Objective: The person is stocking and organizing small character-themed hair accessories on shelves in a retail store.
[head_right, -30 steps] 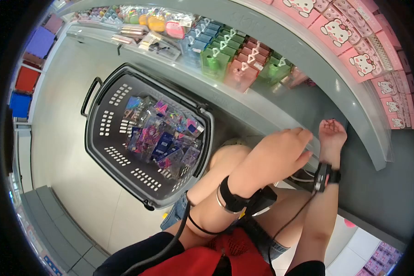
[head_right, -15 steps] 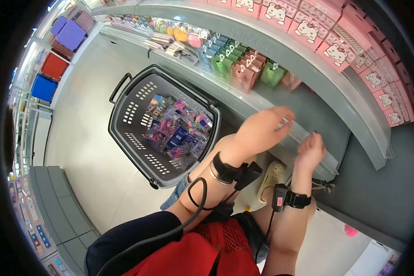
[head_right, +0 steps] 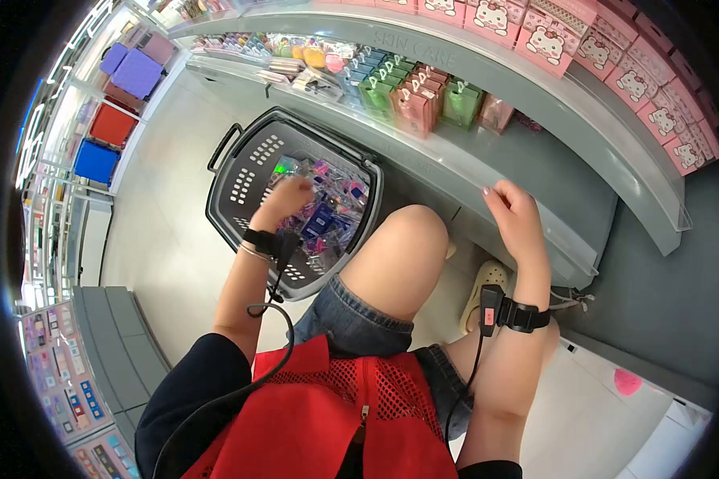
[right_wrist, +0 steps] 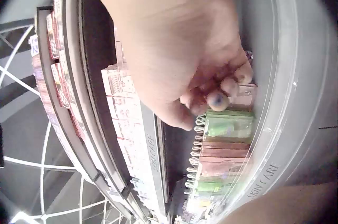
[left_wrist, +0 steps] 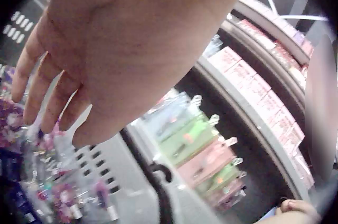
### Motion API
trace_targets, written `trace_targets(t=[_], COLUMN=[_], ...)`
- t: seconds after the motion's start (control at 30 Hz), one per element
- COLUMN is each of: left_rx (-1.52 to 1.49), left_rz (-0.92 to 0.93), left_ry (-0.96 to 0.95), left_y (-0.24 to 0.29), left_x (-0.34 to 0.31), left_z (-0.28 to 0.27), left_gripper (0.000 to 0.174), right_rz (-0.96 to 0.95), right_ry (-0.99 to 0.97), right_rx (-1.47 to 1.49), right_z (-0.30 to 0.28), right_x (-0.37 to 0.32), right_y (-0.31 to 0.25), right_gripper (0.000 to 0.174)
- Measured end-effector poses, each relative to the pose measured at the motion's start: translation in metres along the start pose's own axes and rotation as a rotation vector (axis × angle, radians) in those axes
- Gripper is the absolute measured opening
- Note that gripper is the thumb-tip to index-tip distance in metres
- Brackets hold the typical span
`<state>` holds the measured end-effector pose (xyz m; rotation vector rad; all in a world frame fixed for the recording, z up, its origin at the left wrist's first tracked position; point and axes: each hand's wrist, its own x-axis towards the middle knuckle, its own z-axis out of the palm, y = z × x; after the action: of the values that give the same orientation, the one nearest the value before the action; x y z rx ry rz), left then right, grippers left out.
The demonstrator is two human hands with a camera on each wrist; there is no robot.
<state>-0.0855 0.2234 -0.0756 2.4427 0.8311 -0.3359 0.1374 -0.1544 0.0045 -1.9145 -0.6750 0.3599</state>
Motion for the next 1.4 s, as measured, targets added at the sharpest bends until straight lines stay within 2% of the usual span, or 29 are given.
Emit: trace_targets(t=[0.07,0.1,0.13,0.17,0.2,0.27,0.3,0.37,0.47,0.5,0.57,0.63,0.7,0.77,0.8,0.87,1.0,1.03,1.1,1.17,1.23,1.37,1.4], left_rx=[0.115,0.114,0.160,0.204,0.202,0.200,0.187,0.138,0.170,0.179,0.192,0.064,0.233,0.162,0.073,-0.065,-0.250,-0.241,-0.219,-0.213,-0.129,-0.232,-0.311], left_rz=[0.051,0.048,-0.034,-0.117,-0.120,-0.260,-0.279,-0.348,-0.351,-0.356,-0.371,-0.290,-0.214,-0.329,-0.280,-0.301,-0.309,-0.329,-0.375,-0.374,-0.420,-0.224,-0.238], left_ry=[-0.049,-0.047,-0.153,-0.258,-0.253,-0.306,-0.299,-0.343,-0.434,-0.456,-0.424,-0.550,-0.475,-0.406,-0.438,-0.324,-0.236,-0.203,-0.282,-0.271,-0.258,-0.117,-0.077], left_y=[-0.023,-0.042,-0.071,-0.070,-0.069,-0.058,-0.060,-0.060,-0.056,-0.061,-0.067,-0.086,-0.130,-0.103,-0.108,-0.106,-0.058,-0.072,-0.065,-0.062,-0.034,-0.059,-0.057], left_x=[-0.010,-0.006,0.006,0.001,-0.005,-0.016,-0.015,-0.013,-0.006,-0.002,0.001,0.011,0.042,0.023,0.027,0.020,-0.019,-0.008,-0.013,-0.020,-0.043,-0.036,-0.033], left_z=[0.025,0.043,0.069,0.073,0.075,0.076,0.081,0.084,0.085,0.089,0.096,0.108,0.159,0.136,0.136,0.135,0.084,0.097,0.086,0.074,0.044,0.030,0.023], left_gripper=[0.040,0.040,0.044,0.048,0.048,0.053,0.053,0.043,0.037,0.036,0.052,0.051,0.050,0.046,0.048,0.051,0.059,0.061,0.064,0.067,0.070,0.064,0.062], right_rz=[-0.167,-0.169,-0.150,-0.130,-0.136,0.047,0.034,0.025,-0.098,-0.070,-0.084,-0.108,-0.146,-0.037,-0.059,0.106,0.102,0.060,0.019,0.026,0.035,0.019,0.047], right_ry=[0.056,0.054,0.029,0.004,0.001,-0.021,-0.021,0.034,0.075,0.058,0.039,0.037,0.037,-0.042,-0.056,-0.167,-0.094,-0.075,-0.059,-0.084,-0.095,-0.104,-0.081], right_rx=[-0.107,-0.106,-0.087,-0.068,-0.067,0.089,0.093,0.114,0.021,-0.027,-0.074,-0.123,-0.159,-0.124,-0.117,-0.233,-0.255,-0.220,-0.182,-0.172,-0.188,-0.196,-0.204], right_z=[0.004,0.003,0.002,0.001,-0.001,-0.003,-0.001,0.003,0.005,0.002,-0.002,-0.002,-0.001,0.000,-0.001,-0.005,-0.003,0.000,0.005,0.006,0.006,0.003,0.001], right_x=[0.003,0.003,0.003,0.002,0.001,0.000,-0.002,-0.004,-0.005,-0.008,-0.001,-0.001,-0.001,-0.003,-0.001,-0.001,0.002,0.002,0.002,0.002,-0.002,-0.003,-0.003], right_y=[0.011,0.009,0.005,0.002,-0.002,-0.010,-0.014,-0.021,-0.019,-0.018,-0.013,-0.008,-0.009,-0.010,-0.012,-0.015,-0.010,-0.008,-0.003,0.006,0.006,0.006,0.007], right_gripper=[0.026,0.026,0.025,0.024,0.024,0.022,0.022,0.019,0.015,0.017,0.018,0.017,0.018,0.018,0.018,0.020,0.021,0.021,0.021,0.020,0.020,0.019,0.019])
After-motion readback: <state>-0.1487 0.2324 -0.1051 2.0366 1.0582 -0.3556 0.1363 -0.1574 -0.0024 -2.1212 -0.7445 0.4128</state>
